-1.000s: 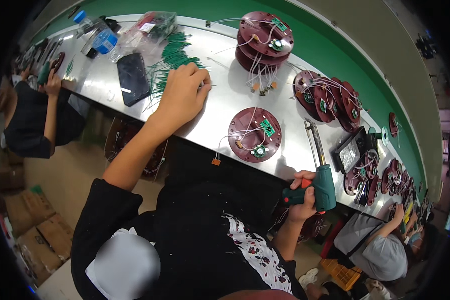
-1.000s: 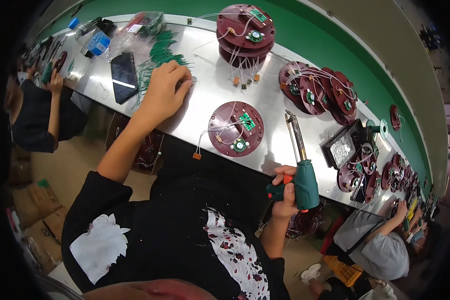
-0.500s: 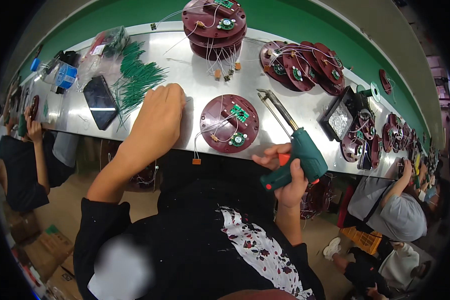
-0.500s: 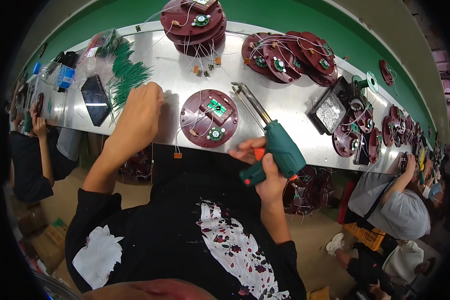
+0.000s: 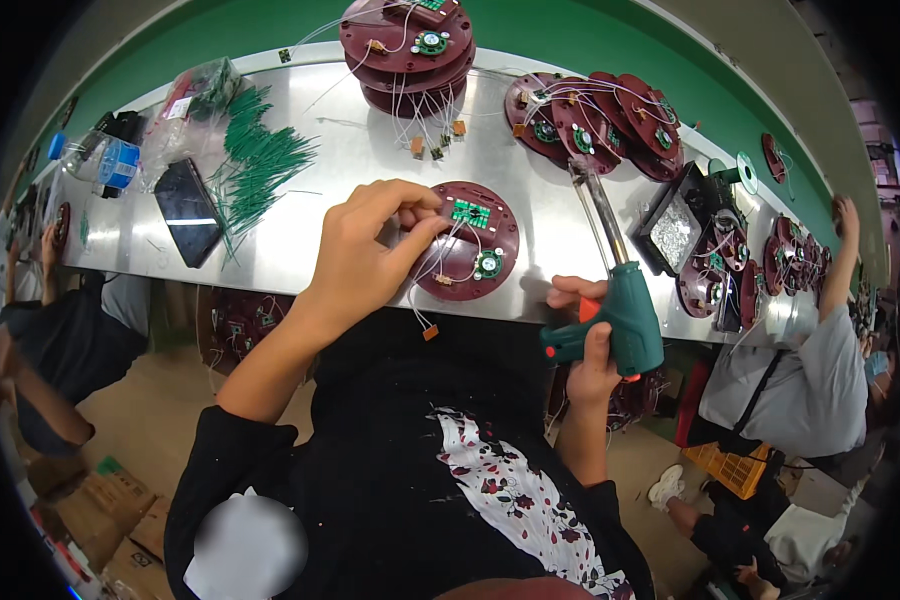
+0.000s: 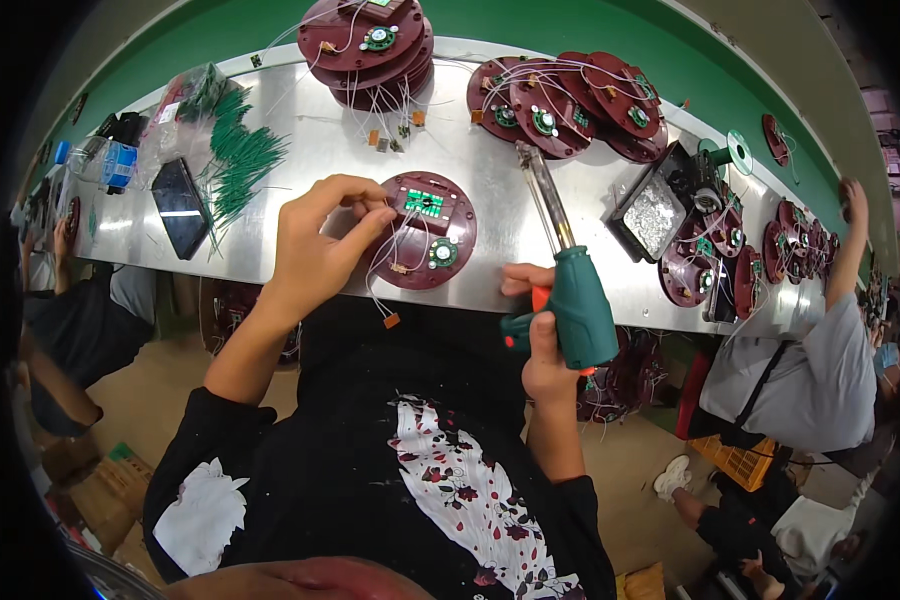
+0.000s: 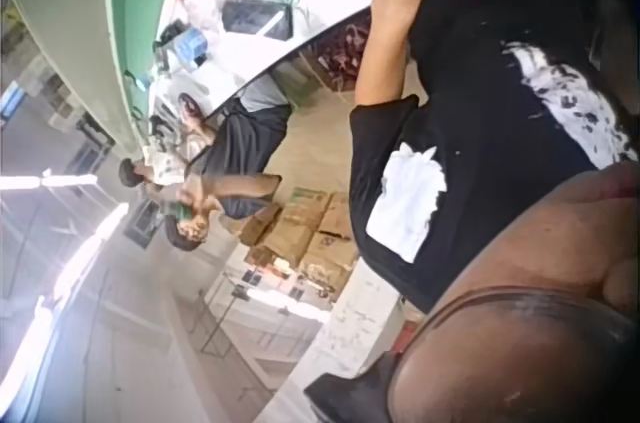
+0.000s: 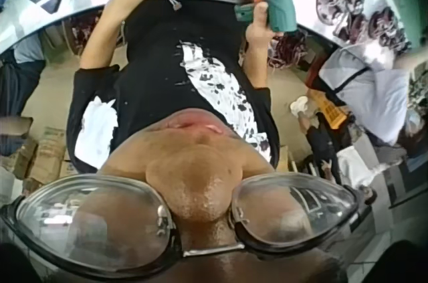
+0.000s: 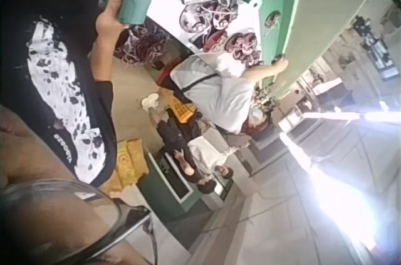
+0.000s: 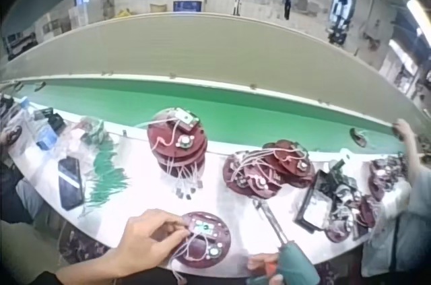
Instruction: Soldering electronic components onto circular printed circuit boards.
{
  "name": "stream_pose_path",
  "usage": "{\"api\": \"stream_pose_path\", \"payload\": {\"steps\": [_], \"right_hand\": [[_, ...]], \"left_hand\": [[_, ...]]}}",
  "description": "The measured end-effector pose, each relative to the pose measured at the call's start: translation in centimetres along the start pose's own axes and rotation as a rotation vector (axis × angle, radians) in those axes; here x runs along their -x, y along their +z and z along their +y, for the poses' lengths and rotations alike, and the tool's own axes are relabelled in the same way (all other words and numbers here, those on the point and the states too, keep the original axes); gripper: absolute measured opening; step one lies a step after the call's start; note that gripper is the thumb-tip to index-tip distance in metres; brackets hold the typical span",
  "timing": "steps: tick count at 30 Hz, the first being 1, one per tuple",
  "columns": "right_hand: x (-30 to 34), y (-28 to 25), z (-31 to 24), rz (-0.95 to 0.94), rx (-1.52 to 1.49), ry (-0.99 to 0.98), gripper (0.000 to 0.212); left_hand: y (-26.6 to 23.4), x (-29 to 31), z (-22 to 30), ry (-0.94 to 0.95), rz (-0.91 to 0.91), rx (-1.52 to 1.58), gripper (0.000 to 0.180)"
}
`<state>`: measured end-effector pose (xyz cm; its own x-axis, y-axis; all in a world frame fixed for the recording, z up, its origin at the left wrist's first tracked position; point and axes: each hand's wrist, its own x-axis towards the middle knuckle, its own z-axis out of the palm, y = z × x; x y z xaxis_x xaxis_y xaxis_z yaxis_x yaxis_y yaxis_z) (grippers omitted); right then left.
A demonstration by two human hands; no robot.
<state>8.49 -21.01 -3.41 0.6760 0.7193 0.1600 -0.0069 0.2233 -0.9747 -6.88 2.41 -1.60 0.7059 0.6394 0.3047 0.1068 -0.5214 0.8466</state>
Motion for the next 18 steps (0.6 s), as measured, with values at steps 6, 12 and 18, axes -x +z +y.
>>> {"api": "stream_pose_path", "payload": {"steps": [6,12,18], "right_hand": [[0.9,-1.5,-0.2,-0.118,0.346,-0.062,0.064],[1.7,-1.6,0.4,-0.112,0.329,0.021,0.058],[1.9,-1.1,1.3,-0.042,0.256,-0.082,0.043]], "left_hand": [[0.3,-2.6,1.0,0.071,-0.099,-0.073,0.017],[0.4,-4.3,1.2,-0.016,-0.303,-0.026,0.014],[0.3,-5.2,1.7,-0.083,-0.357,-0.025,0.013]]}}
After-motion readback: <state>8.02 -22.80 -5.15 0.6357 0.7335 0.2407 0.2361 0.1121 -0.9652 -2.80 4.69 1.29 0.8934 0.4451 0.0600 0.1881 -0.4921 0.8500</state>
